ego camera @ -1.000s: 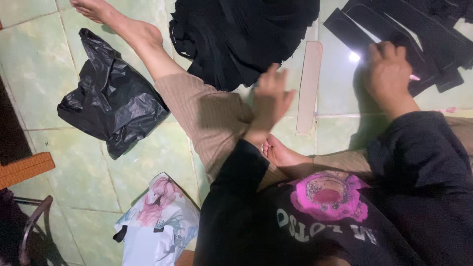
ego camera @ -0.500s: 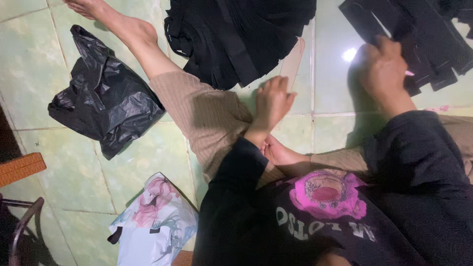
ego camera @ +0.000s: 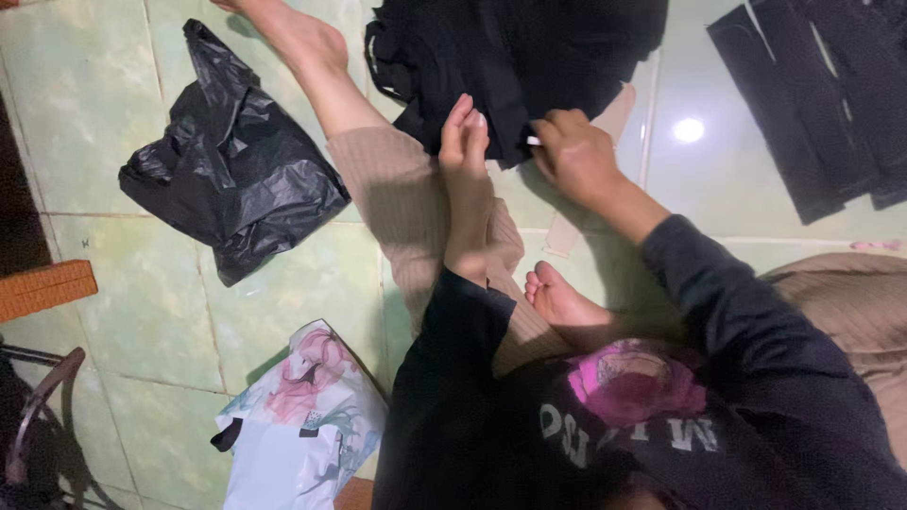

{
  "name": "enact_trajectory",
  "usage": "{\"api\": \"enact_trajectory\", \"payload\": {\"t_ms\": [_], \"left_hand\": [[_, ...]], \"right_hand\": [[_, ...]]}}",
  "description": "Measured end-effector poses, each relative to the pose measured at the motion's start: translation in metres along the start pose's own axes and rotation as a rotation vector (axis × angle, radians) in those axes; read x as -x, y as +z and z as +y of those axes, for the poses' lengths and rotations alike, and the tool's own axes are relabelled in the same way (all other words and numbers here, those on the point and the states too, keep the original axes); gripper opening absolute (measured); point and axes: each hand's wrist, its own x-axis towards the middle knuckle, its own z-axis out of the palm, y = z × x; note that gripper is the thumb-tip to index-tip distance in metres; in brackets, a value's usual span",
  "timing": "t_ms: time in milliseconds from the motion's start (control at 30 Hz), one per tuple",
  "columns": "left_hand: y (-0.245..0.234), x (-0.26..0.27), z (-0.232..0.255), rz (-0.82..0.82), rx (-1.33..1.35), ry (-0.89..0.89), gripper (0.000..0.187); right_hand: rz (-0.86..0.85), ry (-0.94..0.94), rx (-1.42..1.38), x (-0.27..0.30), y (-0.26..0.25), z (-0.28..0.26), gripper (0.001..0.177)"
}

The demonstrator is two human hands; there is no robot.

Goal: The person sits on the floor and uses a white marker to trace the outline of a cardboard template onto stacked black fabric pieces. The person repeatedly places the template, marks the fabric, and moves the template to the next piece.

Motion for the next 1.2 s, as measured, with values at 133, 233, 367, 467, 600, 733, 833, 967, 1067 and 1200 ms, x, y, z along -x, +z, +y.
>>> {"api": "enact_trajectory", "payload": {"t_ms": [133,233,367,467,600,733,833,967,1067,1200], "left_hand": [[-0.014,-0.005,0.013,0.021,0.125,-0.215,0.05],[-0.016,-0.004,0.02,-0.005,0.132,-0.237,0.051],[-0.017,-0.004,0.014,-0.017,0.148,-0.278,0.054],[-0.018,-0.001,0.003,-0.046,0.103,-0.256,0.054],[-0.004,-0.002,-0.016,-0.084,0.209,-0.151,0.052],[0.005,0.003,-0.032,-0.141,-0.009,-0.094,0.056],[0.018,0.006,-0.05,-0.149,0.037,-0.149,0.065],[0.028,0.004,-0.076,-0.151,0.018,-0.421,0.074],[0.036,0.003,-0.088,-0.132,0.077,-0.331,0.07],[0.037,0.012,-0.078,-0.087,-0.19,-0.027,0.062]], "right_hand": [[-0.029,0.03,0.175,-0.032,0.03,-0.019,0.046],[-0.062,0.035,0.319,-0.033,0.05,-0.018,0.04],[-0.043,0.018,0.368,-0.03,0.069,0.0,0.022],[0.015,0.084,0.241,-0.03,0.071,0.01,0.024],[0.024,0.116,0.076,-0.039,0.064,0.018,0.031],[0.095,0.314,-0.16,-0.042,0.051,0.022,0.03],[0.064,0.482,-0.404,-0.027,0.036,0.028,0.028],[0.002,0.513,-0.437,-0.009,0.022,0.028,0.026],[0.007,0.493,-0.397,0.006,0.02,0.022,0.024],[0.04,0.51,-0.395,0.008,0.018,0.031,0.02]]}}
